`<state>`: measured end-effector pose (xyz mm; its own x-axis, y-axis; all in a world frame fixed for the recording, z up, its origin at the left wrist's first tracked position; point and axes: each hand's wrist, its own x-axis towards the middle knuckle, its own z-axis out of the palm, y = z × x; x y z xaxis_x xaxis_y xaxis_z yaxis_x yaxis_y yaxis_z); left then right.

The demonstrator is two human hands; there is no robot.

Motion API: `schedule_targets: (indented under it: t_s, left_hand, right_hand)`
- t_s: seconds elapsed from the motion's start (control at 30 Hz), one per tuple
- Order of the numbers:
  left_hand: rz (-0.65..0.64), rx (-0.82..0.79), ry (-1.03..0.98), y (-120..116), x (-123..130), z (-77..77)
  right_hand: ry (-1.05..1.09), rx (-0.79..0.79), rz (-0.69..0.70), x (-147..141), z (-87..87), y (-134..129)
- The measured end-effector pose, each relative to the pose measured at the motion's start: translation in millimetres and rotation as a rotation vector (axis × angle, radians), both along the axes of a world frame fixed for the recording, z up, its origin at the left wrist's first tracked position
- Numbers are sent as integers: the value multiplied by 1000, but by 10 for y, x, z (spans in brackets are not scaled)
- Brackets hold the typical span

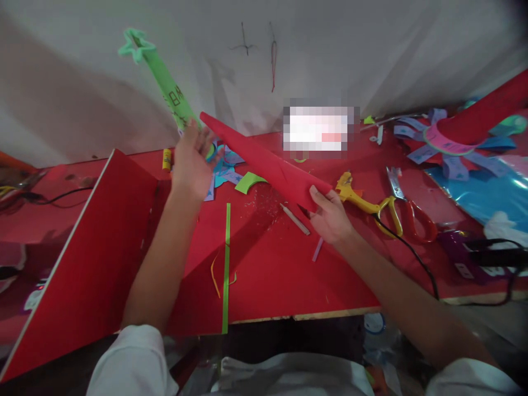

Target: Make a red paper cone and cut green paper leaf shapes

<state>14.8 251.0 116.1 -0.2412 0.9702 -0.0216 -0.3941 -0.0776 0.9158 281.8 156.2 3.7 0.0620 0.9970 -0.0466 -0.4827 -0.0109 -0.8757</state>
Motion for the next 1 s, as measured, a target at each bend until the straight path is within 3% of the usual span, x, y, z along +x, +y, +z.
schedule_targets:
  t_s: [0.1, 0.2, 0.27, 0.47, 0.67, 0.83, 1.0]
  left_hand:
    - [-133, -92, -56, -103, 249, -162]
    - [-370, -48, -78, -263, 474, -275]
    - [-437, -5, -49, -359, 570, -298]
    - [-419, 83, -2, -435, 589, -273]
    - [-402, 121, 52, -466, 608, -244]
    - [-351, 126, 80, -483, 660, -249]
    - [-330, 109, 80, -470, 647, -276]
  right_hand:
    - [5, -7, -34, 28, -9, 14]
    - [-35, 5, -33, 24, 17, 10]
    - [-44, 16, -27, 1, 50, -2]
    - [-62, 60, 12, -88, 63, -45]
    - [-260, 155, -75, -93, -38, -47]
    - [-438, 265, -139, -64, -17, -69]
    - [-485, 285, -160, -61, -16, -86]
